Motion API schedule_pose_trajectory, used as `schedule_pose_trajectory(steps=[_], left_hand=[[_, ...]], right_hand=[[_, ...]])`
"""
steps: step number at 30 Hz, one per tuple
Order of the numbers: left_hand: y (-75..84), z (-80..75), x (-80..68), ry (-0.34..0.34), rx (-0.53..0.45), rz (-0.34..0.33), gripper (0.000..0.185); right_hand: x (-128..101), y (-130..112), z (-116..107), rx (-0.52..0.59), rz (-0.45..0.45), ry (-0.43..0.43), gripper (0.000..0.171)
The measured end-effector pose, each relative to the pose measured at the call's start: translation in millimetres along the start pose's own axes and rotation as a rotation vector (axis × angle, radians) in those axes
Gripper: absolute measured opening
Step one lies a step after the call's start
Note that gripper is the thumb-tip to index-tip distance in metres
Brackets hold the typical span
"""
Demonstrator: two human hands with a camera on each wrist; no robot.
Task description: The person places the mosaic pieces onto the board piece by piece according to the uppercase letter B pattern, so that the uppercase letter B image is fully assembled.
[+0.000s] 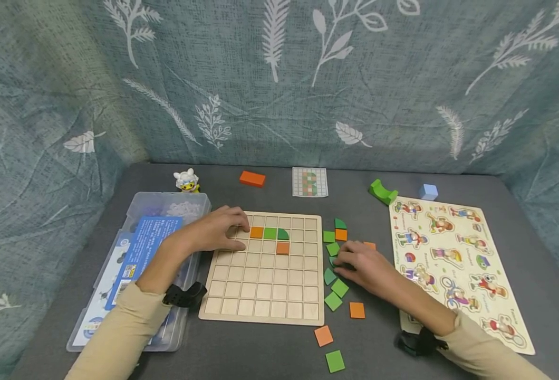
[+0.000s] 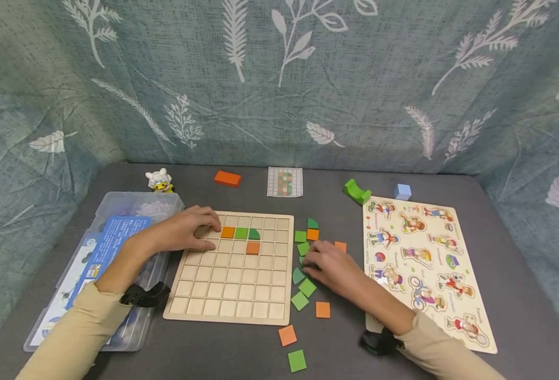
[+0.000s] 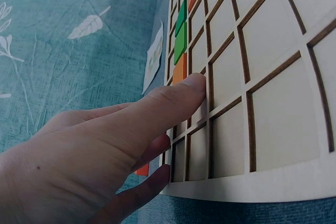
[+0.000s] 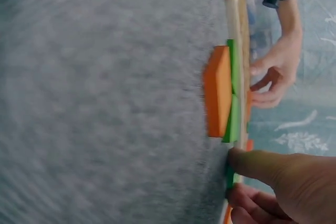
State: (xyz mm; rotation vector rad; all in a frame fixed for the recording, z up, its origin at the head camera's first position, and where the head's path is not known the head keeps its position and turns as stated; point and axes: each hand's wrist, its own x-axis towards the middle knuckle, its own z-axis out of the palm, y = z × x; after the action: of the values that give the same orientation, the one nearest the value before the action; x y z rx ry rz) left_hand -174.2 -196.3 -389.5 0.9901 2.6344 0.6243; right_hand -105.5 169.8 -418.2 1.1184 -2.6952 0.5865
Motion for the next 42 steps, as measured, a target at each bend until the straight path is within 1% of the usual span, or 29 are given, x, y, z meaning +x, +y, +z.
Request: schedule_pose_trajectory(steps=[2,6,11,14,17,22,26,32,36,42], left_hand=[[0.4,0.7,-0.3,-0.003,-0.003,-0.002,0.03],[-0.1,0.2,-1.7,-0.004,-0.001,0.007,0.029],[-2.3,-0.7,-2.1,0.008,-0.003,0.006,0.029],[-2.5,0.1,-0.9,0.006,-0.003,0.008,0.029],[-1.1,0.9,0.0,-0.006,-0.006,0.002,0.03],[1.5,1.0,0.0,-0.01,-0.003,-0.008,0.031],[1.1,1.0,0.3,-0.006,0.001,-0.01,0.031],[0.7,-0.1,-0.1,-0.004,-0.001,-0.008,0.032],[0.7,-0.5,-1.0,-0.005,-0.004,-0.012,0.032],[1.3,-0.8,-1.3,-0.001,-0.005,-0.014,0.032]], right_hand=[[1.8,-1.6,-4.3,-0.002,0.011,0.01,0.015],[10.6,-7.4,-13.6,0.029,0.015,0.06,0.019],[32.5,-17.5,-11.9,0.107,-0.049,0.07,0.023],[45.3,-23.8,-6.6,0.148,-0.076,0.048,0.024],[54.2,-30.3,-3.1,0.179,-0.071,0.006,0.025],[62.9,-38.0,0.3,0.188,-0.072,-0.066,0.028],[66.3,-40.4,4.2,0.176,-0.085,-0.078,0.026],[68.6,-40.3,12.2,0.206,-0.087,-0.074,0.02],[70.9,-41.7,17.9,0.216,-0.08,-0.098,0.02],[75.8,-43.5,25.3,0.244,-0.112,-0.134,0.02]])
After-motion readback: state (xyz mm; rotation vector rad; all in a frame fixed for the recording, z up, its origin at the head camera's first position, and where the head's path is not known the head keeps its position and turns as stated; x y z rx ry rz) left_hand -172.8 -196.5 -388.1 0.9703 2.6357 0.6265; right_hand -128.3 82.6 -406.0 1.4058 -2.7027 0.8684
